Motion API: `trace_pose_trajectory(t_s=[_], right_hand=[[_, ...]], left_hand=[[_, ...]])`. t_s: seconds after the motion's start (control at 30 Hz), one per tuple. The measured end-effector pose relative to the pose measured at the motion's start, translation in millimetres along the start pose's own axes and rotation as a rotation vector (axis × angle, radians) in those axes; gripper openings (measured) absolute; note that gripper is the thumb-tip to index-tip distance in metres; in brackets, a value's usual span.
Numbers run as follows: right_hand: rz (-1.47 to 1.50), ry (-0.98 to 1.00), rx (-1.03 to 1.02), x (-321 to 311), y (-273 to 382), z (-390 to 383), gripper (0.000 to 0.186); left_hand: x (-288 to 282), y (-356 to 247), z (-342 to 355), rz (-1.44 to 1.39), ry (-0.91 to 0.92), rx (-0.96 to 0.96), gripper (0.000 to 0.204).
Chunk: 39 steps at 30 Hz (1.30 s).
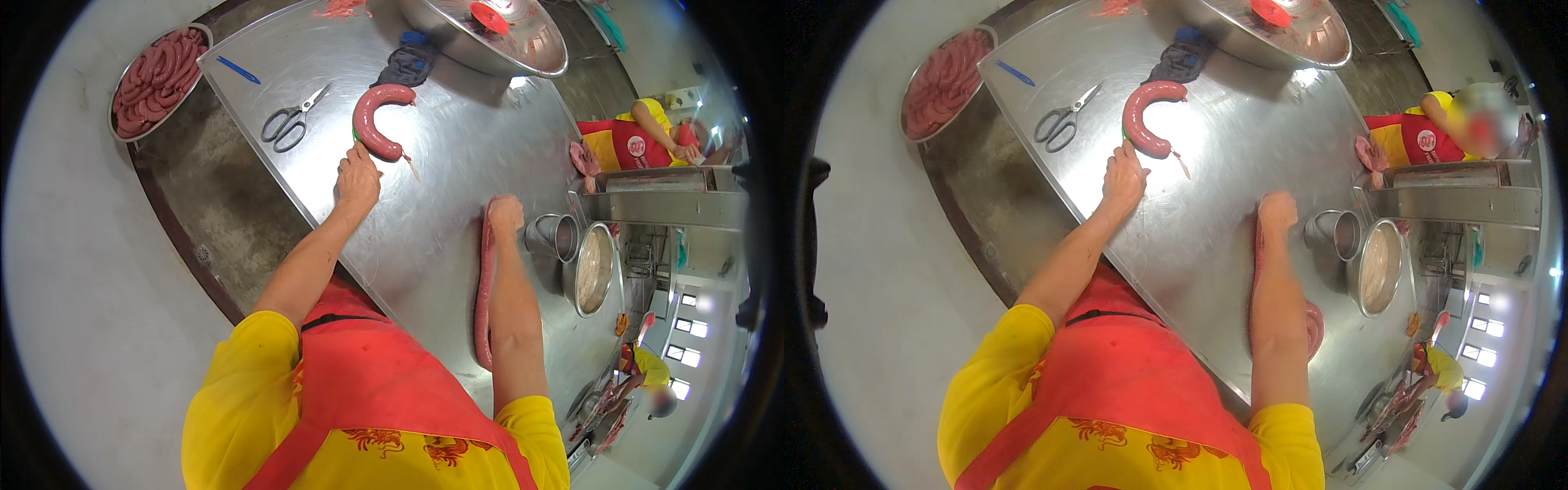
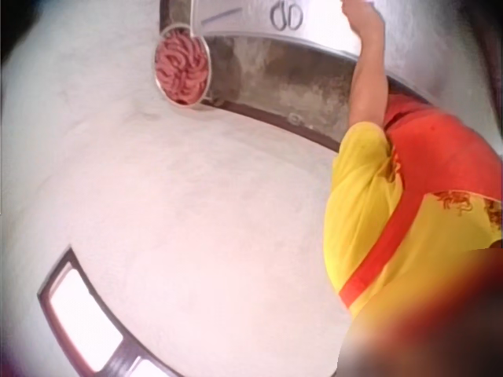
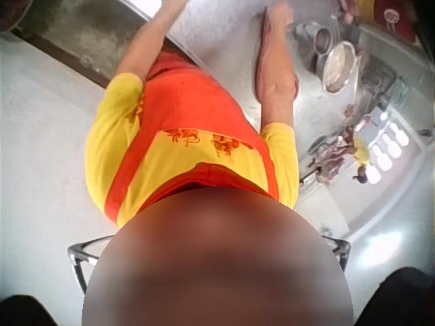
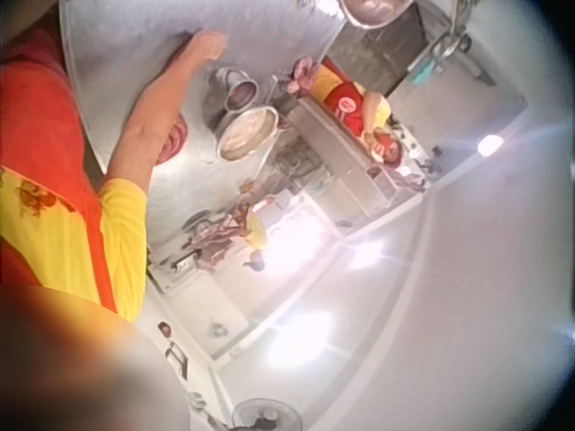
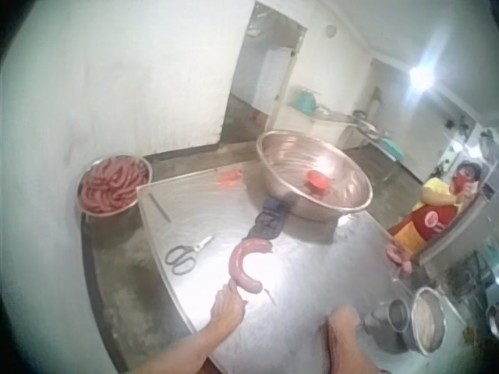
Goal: The person forms long sausage links into U-shapes on a stainless steel table, uses a green tool to pierce the casing, and cuts the links with scissors. Finished links are placed into a large metal bowl. Other workers in yellow shirts and red aprons are visible in the background.
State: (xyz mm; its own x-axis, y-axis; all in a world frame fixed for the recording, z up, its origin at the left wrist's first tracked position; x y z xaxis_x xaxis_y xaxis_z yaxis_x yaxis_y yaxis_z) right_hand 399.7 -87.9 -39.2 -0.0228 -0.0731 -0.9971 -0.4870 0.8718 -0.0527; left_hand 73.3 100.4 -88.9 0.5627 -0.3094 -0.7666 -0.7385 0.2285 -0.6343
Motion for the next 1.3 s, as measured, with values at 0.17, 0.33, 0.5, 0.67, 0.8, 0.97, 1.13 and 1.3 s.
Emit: trace_pose_trajectory(t_s=[0.17, 0.33, 0.5, 0.67, 0.8, 0.97, 1.13, 1.3], right_hand=[[0.792, 0.203, 0.082, 52.0, 27.2, 29.0, 0.023], [1.446, 0.199, 0.134, 88.2, 89.9, 5.5, 0.021], [1.586, 0.348, 0.028, 90.4, 172.9, -24.1, 0.023], [1.341, 0.411, -0.132, 79.9, 199.8, -66.0, 0.029], [1.291, 0.409, -0.051, 78.5, 178.7, -99.0, 0.029], [1.237, 0.471, -0.022, 91.0, 147.7, -111.8, 0.029], [0.917, 0.334, -0.384, 65.7, 131.6, -103.4, 0.024], [0.449, 0.162, -0.736, 43.2, 134.8, -114.4, 0.021]], left_hand=[[-14.0, 52.2, 24.6, -0.358, -0.017, -0.345, 0.037], [-35.4, 51.2, 78.7, -0.43, -0.173, -0.248, 0.039], [-5.8, 18.7, 110.4, -0.214, -0.045, -0.076, 0.058], [11.0, 1.6, 100.8, -0.247, -0.068, -0.047, 0.052], [30.6, -14.1, 96.3, -0.266, 0.028, -0.023, 0.052], [47.8, -37.1, 97.9, -0.359, 0.033, 0.086, 0.041], [46.9, -14.6, 88.2, -0.884, 0.245, -0.165, 0.024], [-8.4, 0.9, 32.0, -0.944, 0.284, -0.06, 0.017]])
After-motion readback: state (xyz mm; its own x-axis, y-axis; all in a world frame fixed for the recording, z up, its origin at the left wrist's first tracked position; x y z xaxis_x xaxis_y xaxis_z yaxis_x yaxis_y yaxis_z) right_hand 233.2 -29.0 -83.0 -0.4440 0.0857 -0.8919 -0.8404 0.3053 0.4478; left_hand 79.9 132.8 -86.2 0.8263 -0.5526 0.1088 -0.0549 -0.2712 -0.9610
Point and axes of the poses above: each hand's wrist, its own z-axis towards the middle knuckle, its own x-axis out of the palm, y = z × x, the point moved 8 cm from there along z, towards the middle knuckle, and after that the axes turned 5 degrees about y, right-handed, at the moved point
